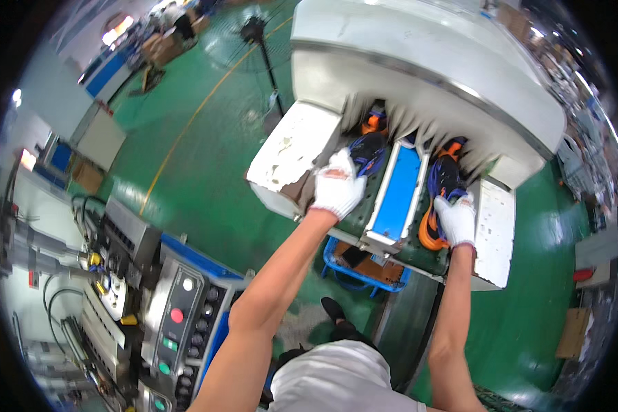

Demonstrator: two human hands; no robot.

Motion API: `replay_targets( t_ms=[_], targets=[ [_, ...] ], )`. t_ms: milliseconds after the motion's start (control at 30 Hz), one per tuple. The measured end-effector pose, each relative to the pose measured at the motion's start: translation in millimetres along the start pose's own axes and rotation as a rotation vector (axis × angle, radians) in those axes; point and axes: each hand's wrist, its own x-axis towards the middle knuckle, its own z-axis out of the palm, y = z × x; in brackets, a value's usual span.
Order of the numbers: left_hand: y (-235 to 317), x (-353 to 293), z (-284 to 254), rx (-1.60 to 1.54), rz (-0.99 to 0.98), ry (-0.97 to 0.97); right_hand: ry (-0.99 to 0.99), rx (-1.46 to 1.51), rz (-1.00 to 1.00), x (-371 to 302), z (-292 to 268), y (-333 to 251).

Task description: The person picks up shoes from a conveyor belt, places them into an industrial machine to be pressed or shaped, and then places the finished shoes onto another conveyor belt or station.

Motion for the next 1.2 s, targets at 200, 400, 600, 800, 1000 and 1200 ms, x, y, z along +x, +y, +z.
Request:
replay_targets(
  t_ms=[200, 400, 600, 800, 1000, 1200],
  targets=[
    [-17.6, -60.5, -13.4, -0.246, 0.054, 0.331, -0.199, 0.178, -0.008, -20.5, -17.3, -72.2],
    [-95.4, -379.8, -54.6, -0.363, -0.556, 0.031, -0.82, 0.909, -0.493, -225.2, 34.0, -191.4],
    [-60.4, -849.0, -138.7, 0.052, -1.991, 0.37, -1.653, 0.362, -0.909, -430.7, 131.9, -212.9],
    [102.9, -1137.3, -136.7, 0.625, -2.54, 0.885, -1.479, -0.001, -1.331, -472.9, 217.4, -173.5],
    [114.2, -1305.7, -110.3, 0.698, -2.668, 0.792, -1.338, -0.645, -1.414, -454.9, 94.2, -200.4],
    [63.9, -1442.6, -173.0, 0.25, -2.692, 0.733, -1.157, -0.907, -1.559, -458.2, 59.6, -240.7]
  ],
)
